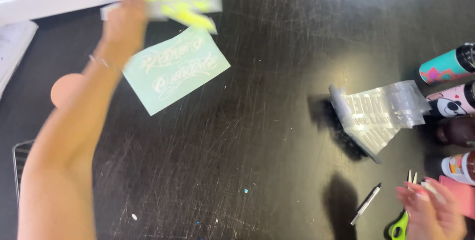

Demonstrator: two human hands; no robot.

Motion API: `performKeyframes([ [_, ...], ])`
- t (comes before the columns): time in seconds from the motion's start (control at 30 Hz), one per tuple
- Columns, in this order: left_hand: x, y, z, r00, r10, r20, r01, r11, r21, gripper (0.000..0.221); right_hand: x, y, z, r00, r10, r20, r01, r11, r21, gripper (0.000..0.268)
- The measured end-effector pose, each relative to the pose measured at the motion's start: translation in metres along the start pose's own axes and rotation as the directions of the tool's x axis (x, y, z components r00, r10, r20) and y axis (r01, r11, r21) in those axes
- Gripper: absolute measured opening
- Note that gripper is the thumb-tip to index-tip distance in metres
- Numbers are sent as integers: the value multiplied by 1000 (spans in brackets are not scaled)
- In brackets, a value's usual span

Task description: Cutting printed vinyl sheets into individual decals using scissors and removing the excess background vinyl (weeding) using a precision weeding tool.

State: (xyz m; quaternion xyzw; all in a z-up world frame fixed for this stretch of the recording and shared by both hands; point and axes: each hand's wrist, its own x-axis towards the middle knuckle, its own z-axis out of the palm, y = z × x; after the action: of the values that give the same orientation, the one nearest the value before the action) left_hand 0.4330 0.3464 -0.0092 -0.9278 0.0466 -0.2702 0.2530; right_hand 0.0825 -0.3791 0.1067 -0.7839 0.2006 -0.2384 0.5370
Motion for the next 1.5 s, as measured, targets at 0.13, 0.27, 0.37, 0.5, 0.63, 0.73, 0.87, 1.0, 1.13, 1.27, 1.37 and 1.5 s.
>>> performKeyframes([
  [0.13, -34, 128, -178, 954, 160, -255, -186, 979, -82, 59, -19, 41, 54, 856, 118, 504, -337, 865, 371, 45],
  [0.27, -67, 187, -370, 848, 75, -524, -425, 685, -591, 38, -76, -7, 124, 245, -154, 957, -892, 351, 285, 98],
  [0.37, -88, 225, -399, 877, 15, -480, -406, 556, -725, 33, -111, -26, 138, 107, -262, 959, -942, 281, 182, 118],
  [0.5, -123, 245, -425, 857, 103, -504, -426, 691, -584, 29, -121, 0, 120, 348, 15, 937, -836, -447, 317, 79],
  [0.63, -201, 271, -391, 895, 244, -374, -420, 746, -517, 31, -119, 12, 78, 705, 394, 589, -708, 366, 603, 68],
  [0.73, -222, 281, -375, 912, 329, -247, -411, 712, -570, 41, -111, 2, 62, 725, 534, 435, -687, 602, 406, 59],
  [0.87, -222, 265, -390, 875, 484, -4, -297, 532, -793, 105, -104, 10, 34, 745, 545, 384, -649, 725, 232, 53],
  [1.0, -227, 250, -390, 939, 343, -36, -224, 526, -820, 105, -111, 4, 28, 921, 335, 200, -334, 942, -41, 59],
  [1.13, -238, 240, -362, 997, 67, -45, -71, 470, -880, 58, -125, 2, 30, 941, -67, 332, 264, 759, -595, 40],
  [1.27, -261, 244, -358, 990, -9, 144, 138, 363, -922, 33, -137, 19, 45, 782, 288, 553, 188, 737, -649, 61],
  [1.37, -250, 234, -399, 931, 145, 335, 322, 109, -941, 60, -134, 4, 43, 823, 252, 509, 156, 761, -629, 30],
  [1.5, -227, 233, -435, 660, 516, 546, 687, -123, -716, 40, -144, -11, 54, 810, 350, 471, -339, 934, -110, 16],
])
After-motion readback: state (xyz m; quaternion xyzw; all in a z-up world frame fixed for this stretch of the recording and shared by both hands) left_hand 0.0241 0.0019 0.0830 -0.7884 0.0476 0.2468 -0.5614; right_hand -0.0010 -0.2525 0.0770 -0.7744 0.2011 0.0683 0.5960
